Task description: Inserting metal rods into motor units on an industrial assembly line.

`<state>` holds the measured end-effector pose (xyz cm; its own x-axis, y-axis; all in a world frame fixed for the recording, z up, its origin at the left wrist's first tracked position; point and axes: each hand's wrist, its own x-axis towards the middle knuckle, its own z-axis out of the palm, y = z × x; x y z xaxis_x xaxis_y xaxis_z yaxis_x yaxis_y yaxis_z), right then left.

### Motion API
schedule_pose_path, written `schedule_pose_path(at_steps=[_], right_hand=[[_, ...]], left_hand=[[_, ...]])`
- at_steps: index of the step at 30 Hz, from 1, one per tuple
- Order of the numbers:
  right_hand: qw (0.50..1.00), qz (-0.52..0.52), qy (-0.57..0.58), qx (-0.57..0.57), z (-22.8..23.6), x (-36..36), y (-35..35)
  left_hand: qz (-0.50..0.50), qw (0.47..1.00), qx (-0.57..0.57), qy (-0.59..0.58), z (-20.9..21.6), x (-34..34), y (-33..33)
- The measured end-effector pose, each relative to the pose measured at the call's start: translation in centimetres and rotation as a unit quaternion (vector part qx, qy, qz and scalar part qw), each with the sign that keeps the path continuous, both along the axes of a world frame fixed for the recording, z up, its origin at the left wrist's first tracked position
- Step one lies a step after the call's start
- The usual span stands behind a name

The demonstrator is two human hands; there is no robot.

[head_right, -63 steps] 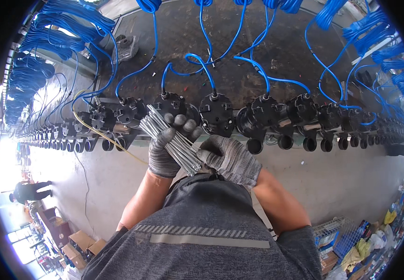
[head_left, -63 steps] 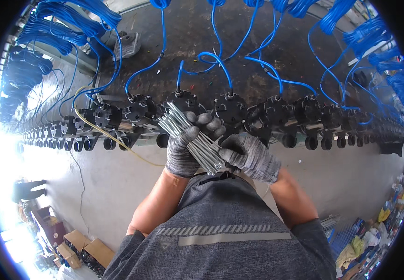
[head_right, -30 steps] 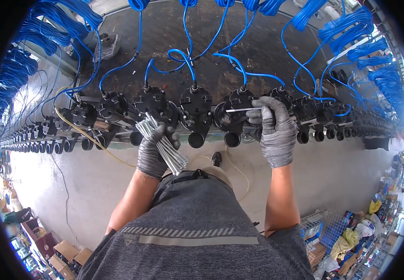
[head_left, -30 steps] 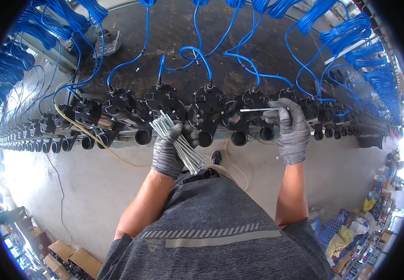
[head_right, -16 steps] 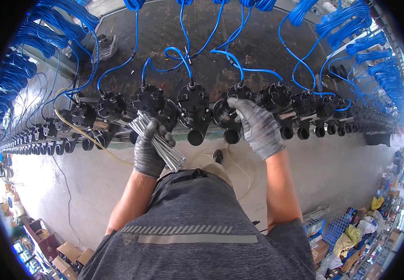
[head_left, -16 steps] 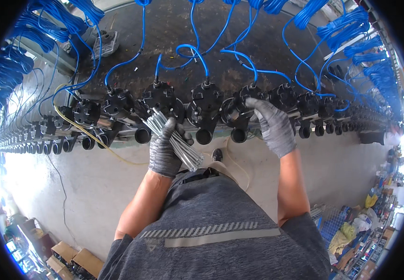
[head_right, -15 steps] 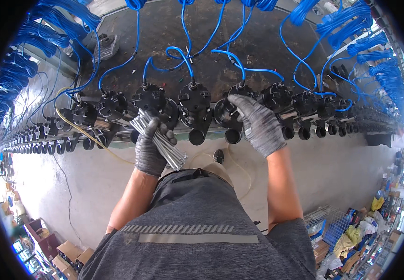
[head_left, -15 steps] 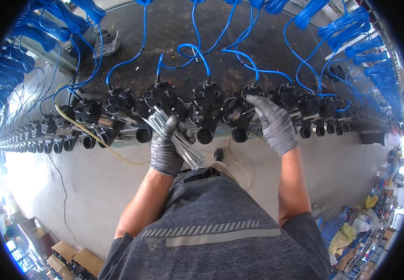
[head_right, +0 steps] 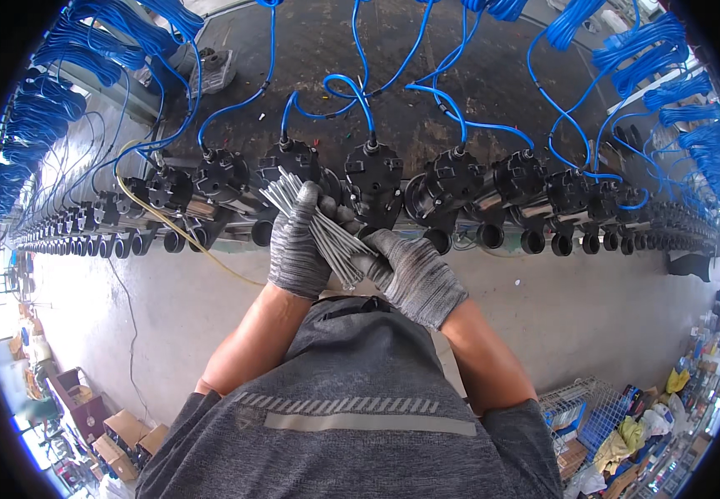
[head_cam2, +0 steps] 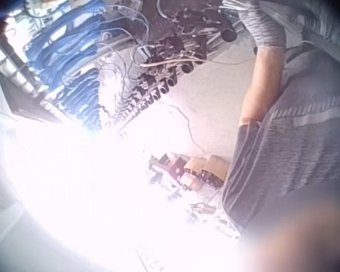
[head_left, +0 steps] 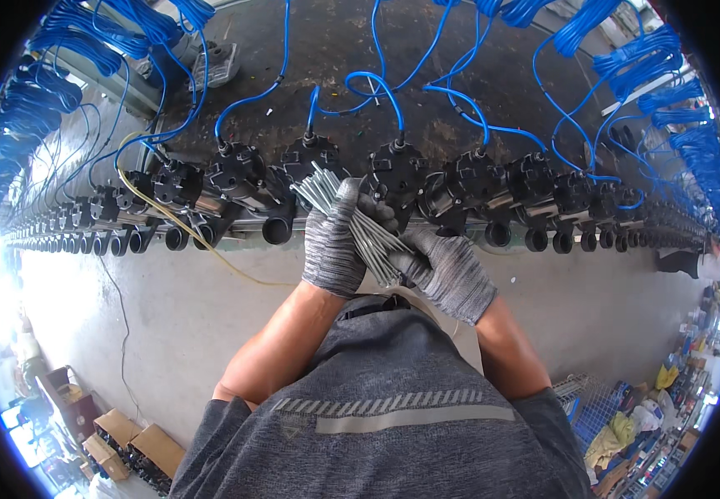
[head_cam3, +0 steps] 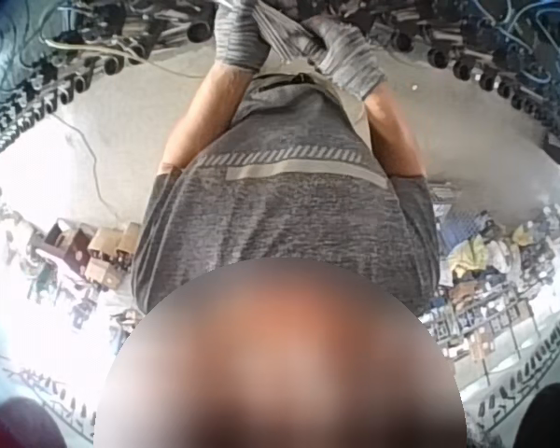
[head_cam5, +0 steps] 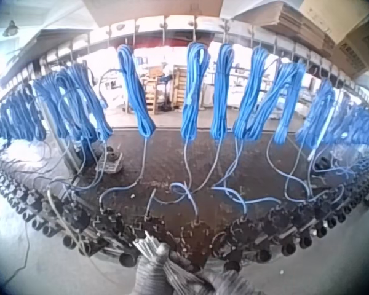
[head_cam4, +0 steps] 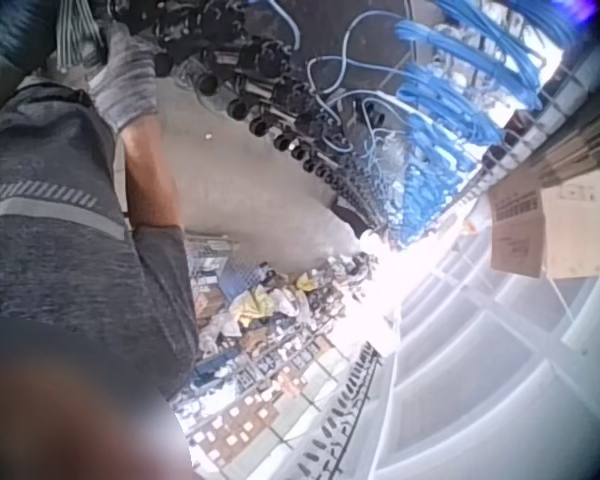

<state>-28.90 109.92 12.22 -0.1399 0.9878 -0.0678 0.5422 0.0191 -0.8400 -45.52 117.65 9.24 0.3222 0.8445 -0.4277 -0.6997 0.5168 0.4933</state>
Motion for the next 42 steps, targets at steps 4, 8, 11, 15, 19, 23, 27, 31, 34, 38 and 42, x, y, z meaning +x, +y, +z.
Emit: schedule_pose_path(at_steps=[4,8,11,15,19,23,27,31,34,38,42], right_hand=[[0.996,-0.062,0.000,-0.058,0.8,-0.2,0.1],[0.992,-0.114,-0.048,0.022,-0.2,0.9,0.1],[0.989,-0.122,-0.063,0.057,-0.3,1.6,0.5],[0.990,-0.139,-0.016,0.000,0.7,2.4,1.4],[0.967,-0.228,0.079,0.085,2.3,3.4,2.9],[0.917,-0.305,0.111,0.232,3.0,7.5,5.6],[0.936,-0.288,-0.035,0.201,0.8,9.6,7.1],[0.947,-0.252,-0.045,0.196,-2.0,10.2,7.7],[0.954,-0.215,-0.086,0.188,-2.0,10.3,8.0],[0.960,-0.110,-0.206,0.154,-0.6,10.4,9.0],[0.928,-0.099,-0.341,0.110,-0.2,9.8,9.2]], left_hand=[[0.015,1.000,0.003,0.004,0.2,0.0,-0.1],[-0.048,0.997,0.034,0.048,-0.6,-0.8,0.0],[-0.059,0.996,0.040,0.055,-0.9,-1.1,-0.2],[-0.056,0.994,0.047,0.076,-1.1,-1.1,-0.3],[-0.083,0.987,0.080,0.108,-1.5,-1.7,-0.7],[-0.065,0.989,0.056,0.121,-1.2,-1.9,-0.9],[-0.061,0.990,0.039,0.124,-2.1,-2.5,-0.7],[-0.045,0.990,0.034,0.131,-2.3,-3.0,-0.5],[-0.048,0.990,0.038,0.126,-1.7,-3.2,-0.3],[-0.044,0.987,0.051,0.149,-2.2,-3.6,-0.3],[-0.047,0.991,0.050,0.115,-1.7,-3.4,-0.2]])
